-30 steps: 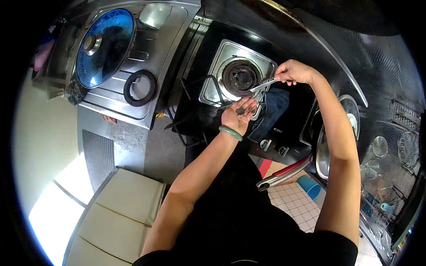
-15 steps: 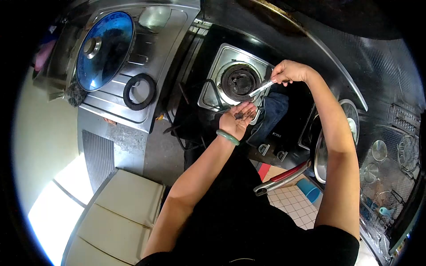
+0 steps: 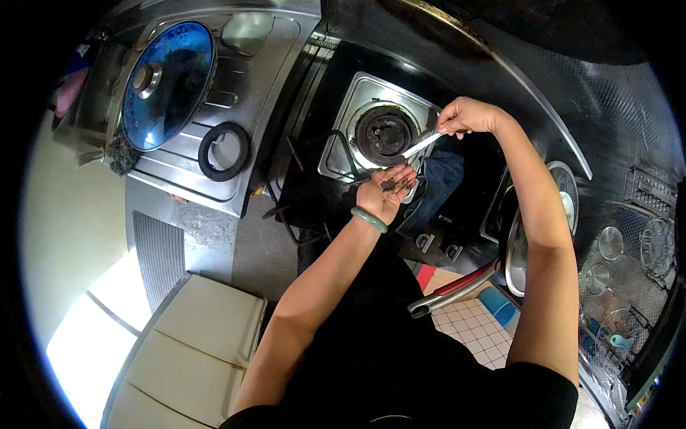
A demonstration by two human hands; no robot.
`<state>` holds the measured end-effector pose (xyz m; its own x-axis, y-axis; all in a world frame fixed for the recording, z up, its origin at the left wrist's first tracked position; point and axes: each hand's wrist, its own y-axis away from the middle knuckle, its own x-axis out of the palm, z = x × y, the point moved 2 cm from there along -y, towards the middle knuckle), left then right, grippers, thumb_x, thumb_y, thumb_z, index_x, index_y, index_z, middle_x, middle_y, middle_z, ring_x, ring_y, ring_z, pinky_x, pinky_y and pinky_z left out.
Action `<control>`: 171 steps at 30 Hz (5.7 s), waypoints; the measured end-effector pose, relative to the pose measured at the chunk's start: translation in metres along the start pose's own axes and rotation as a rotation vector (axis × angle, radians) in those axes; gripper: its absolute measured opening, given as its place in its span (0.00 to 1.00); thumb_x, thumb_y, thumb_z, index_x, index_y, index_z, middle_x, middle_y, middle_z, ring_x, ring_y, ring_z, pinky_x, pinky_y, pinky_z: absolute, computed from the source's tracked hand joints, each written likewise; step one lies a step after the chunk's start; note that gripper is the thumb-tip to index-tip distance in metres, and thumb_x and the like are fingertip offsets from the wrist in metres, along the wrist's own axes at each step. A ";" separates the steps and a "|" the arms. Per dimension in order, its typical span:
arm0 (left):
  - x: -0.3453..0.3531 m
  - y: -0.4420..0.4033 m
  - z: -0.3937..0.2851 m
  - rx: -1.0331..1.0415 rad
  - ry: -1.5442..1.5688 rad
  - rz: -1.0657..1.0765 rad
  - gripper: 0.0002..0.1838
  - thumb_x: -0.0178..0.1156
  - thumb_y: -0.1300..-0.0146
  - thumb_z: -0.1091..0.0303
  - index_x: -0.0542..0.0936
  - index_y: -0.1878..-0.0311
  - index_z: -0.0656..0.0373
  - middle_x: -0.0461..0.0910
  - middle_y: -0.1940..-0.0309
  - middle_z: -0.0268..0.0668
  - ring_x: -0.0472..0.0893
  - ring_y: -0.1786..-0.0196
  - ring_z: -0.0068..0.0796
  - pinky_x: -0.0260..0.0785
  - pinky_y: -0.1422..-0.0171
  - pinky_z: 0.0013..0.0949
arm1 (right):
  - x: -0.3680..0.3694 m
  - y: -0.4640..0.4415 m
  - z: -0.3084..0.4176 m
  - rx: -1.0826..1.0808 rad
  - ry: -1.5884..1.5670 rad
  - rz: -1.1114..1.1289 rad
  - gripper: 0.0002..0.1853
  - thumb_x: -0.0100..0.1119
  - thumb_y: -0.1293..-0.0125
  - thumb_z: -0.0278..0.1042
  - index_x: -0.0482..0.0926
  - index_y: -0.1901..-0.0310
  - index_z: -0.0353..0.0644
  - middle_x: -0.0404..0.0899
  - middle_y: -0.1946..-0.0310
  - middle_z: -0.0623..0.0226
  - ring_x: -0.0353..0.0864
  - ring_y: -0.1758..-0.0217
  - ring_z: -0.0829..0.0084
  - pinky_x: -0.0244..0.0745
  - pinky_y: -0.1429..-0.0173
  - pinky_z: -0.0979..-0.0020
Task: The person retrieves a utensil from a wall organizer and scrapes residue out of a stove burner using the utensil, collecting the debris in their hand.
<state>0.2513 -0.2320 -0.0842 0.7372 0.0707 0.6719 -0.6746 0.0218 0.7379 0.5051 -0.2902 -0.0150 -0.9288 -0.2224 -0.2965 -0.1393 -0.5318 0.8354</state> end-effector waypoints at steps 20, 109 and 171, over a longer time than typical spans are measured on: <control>-0.001 0.002 -0.008 -0.026 -0.067 0.062 0.18 0.41 0.33 0.69 0.68 0.50 0.77 0.73 0.51 0.56 0.76 0.48 0.47 0.71 0.40 0.41 | 0.041 0.088 0.062 -0.324 0.396 -0.478 0.05 0.63 0.46 0.30 0.82 0.68 0.40 0.79 0.71 0.62 0.80 0.66 0.63 0.73 0.60 0.68; -0.004 0.008 -0.010 0.004 -0.091 0.030 0.15 0.45 0.32 0.69 0.72 0.53 0.73 0.77 0.55 0.51 0.78 0.50 0.43 0.71 0.42 0.38 | 0.043 0.040 0.010 -0.088 -0.002 -0.362 0.06 0.62 0.41 0.31 0.82 0.66 0.38 0.78 0.75 0.70 0.73 0.73 0.80 0.70 0.66 0.75; -0.009 0.000 -0.011 -0.016 -0.117 0.083 0.17 0.40 0.29 0.65 0.72 0.54 0.70 0.76 0.53 0.52 0.77 0.48 0.45 0.71 0.42 0.40 | 0.079 0.083 0.029 -0.146 0.076 -0.672 0.07 0.63 0.43 0.31 0.82 0.66 0.37 0.80 0.70 0.63 0.80 0.65 0.72 0.71 0.57 0.73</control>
<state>0.2445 -0.2219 -0.0912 0.6778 -0.0434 0.7340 -0.7331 0.0369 0.6791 0.4098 -0.3278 0.0445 -0.6303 0.1401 -0.7636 -0.6234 -0.6776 0.3902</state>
